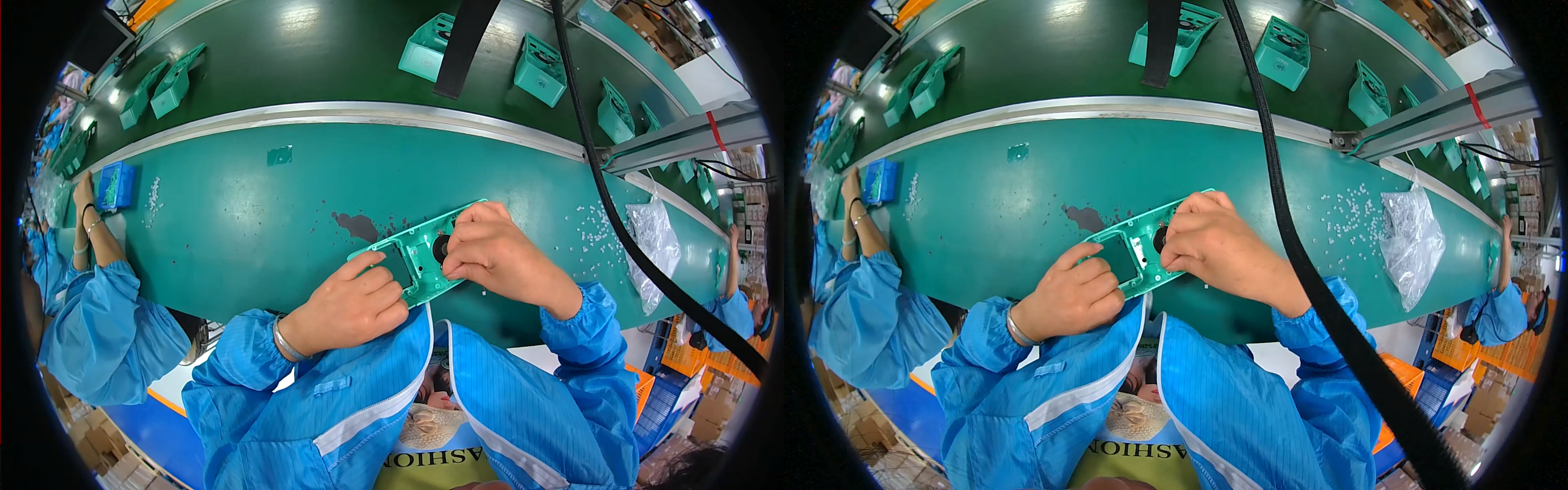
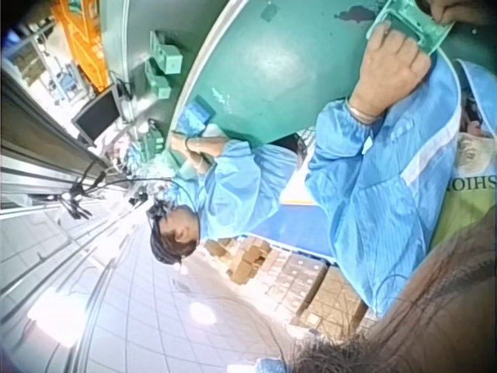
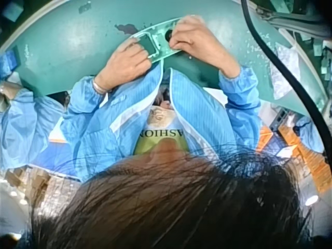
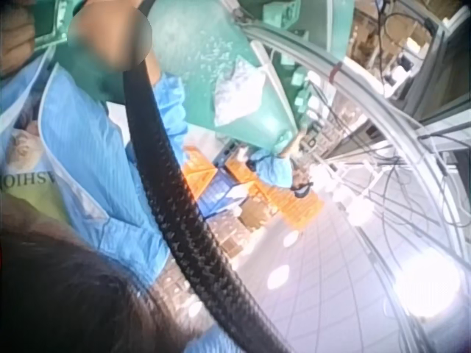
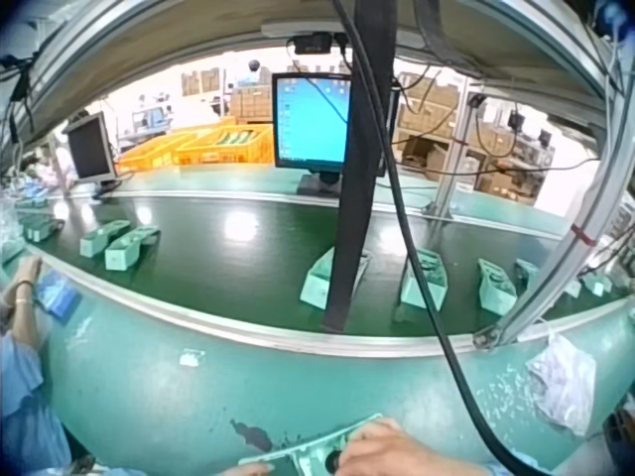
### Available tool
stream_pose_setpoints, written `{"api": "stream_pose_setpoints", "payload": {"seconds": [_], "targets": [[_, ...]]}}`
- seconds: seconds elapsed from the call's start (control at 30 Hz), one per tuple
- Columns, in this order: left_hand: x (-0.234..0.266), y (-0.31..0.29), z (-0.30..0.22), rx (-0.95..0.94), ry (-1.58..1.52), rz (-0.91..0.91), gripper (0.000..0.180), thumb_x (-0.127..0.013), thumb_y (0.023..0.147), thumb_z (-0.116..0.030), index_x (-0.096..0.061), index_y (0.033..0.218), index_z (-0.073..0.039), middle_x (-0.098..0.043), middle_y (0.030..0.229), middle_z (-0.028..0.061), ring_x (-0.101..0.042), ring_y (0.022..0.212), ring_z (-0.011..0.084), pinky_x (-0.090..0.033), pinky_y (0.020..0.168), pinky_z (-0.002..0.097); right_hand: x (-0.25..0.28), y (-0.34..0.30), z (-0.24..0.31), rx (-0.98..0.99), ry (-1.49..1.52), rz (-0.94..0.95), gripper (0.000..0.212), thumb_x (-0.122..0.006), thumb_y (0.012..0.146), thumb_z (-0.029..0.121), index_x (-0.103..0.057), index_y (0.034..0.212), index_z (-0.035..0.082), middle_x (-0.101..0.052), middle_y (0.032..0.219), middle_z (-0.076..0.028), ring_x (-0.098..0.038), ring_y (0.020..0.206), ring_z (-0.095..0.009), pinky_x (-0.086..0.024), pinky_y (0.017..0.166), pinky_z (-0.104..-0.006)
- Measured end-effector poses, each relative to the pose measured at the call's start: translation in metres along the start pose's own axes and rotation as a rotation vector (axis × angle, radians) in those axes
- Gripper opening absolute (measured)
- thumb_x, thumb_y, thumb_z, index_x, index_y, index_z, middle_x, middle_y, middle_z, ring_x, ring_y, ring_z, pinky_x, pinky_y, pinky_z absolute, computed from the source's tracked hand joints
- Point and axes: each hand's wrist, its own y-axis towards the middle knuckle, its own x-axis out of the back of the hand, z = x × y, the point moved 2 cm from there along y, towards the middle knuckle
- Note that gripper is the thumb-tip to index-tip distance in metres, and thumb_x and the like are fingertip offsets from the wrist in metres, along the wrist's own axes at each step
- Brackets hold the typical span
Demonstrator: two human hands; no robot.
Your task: The person assembles electronic components into a green plastic electronics housing by hand on an assembly belt.
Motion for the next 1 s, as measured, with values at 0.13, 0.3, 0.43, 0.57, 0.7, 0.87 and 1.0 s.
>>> {"api": "stream_pose_setpoints", "payload": {"seconds": [0.13,0.3,0.43,0.57,0.7,0.87,1.0], "targets": [[0.001,0.001,0.001,0.005,-0.001,0.001,0.012,-0.068,0.077,-0.016,-0.058,0.080,-0.013,-0.052,0.078,0.0019,-0.059,0.082,0.0201,-0.052,0.099,0.0471,0.001,0.002,0.002,-0.010,-0.018,0.018,0.006,-0.080,0.078,0.014,-0.075,0.082,0.013,-0.065,0.087,0.004,-0.057,0.103,-0.021,-0.038,0.102,-0.0413],[0.003,0.000,0.001,0.018,0.022,-0.013,0.012,-0.068,0.077,-0.017,-0.058,0.079,-0.013,-0.051,0.078,0.0018,-0.059,0.081,0.0198,-0.051,0.100,0.0465,0.003,0.006,0.009,0.048,-0.092,-0.028,0.012,-0.082,0.074,0.015,-0.073,0.082,0.014,-0.061,0.086,0.004,-0.057,0.098,-0.023,-0.041,0.097,-0.0425],[0.006,-0.001,0.007,-0.001,0.091,-0.005,0.013,-0.071,0.077,-0.015,-0.058,0.079,-0.014,-0.052,0.078,0.0018,-0.059,0.081,0.0198,-0.051,0.099,0.0457,0.013,-0.002,0.018,0.034,-0.178,-0.105,0.022,-0.081,0.075,0.013,-0.073,0.095,0.013,-0.063,0.093,-0.001,-0.057,0.100,-0.025,-0.040,0.099,-0.0432],[0.032,-0.016,0.037,0.123,0.154,-0.122,0.020,-0.076,0.074,-0.011,-0.057,0.078,-0.012,-0.056,0.079,0.0032,-0.060,0.081,0.0223,-0.050,0.097,0.0467,0.031,-0.028,0.031,-0.182,-0.211,-0.299,0.022,-0.084,0.068,0.003,-0.075,0.089,0.008,-0.064,0.087,-0.007,-0.060,0.094,-0.031,-0.046,0.088,-0.0435],[0.061,-0.021,0.105,0.294,0.407,-0.296,0.018,-0.075,0.077,-0.012,-0.057,0.081,-0.009,-0.055,0.080,0.0077,-0.058,0.082,0.0304,-0.048,0.092,0.0484,0.023,-0.043,0.038,-0.218,-0.216,-0.342,0.020,-0.083,0.069,0.002,-0.074,0.087,0.006,-0.065,0.086,-0.007,-0.060,0.091,-0.031,-0.047,0.085,-0.0432],[0.057,0.014,0.201,0.379,0.514,-0.433,0.018,-0.074,0.081,-0.016,-0.058,0.082,-0.008,-0.060,0.084,0.0090,-0.059,0.086,0.0311,-0.047,0.087,0.0472,0.000,-0.040,0.027,-0.131,-0.176,-0.353,0.018,-0.082,0.071,0.005,-0.074,0.087,0.007,-0.065,0.086,-0.006,-0.062,0.090,-0.030,-0.046,0.082,-0.0422],[0.028,0.038,0.255,0.449,0.480,-0.393,0.020,-0.076,0.082,-0.022,-0.062,0.086,-0.009,-0.063,0.089,0.0104,-0.061,0.094,0.0326,-0.046,0.093,0.0474,-0.007,-0.042,0.027,-0.125,-0.199,-0.337,0.018,-0.082,0.071,0.004,-0.073,0.087,0.007,-0.065,0.087,-0.006,-0.061,0.089,-0.030,-0.045,0.082,-0.0430]]}}
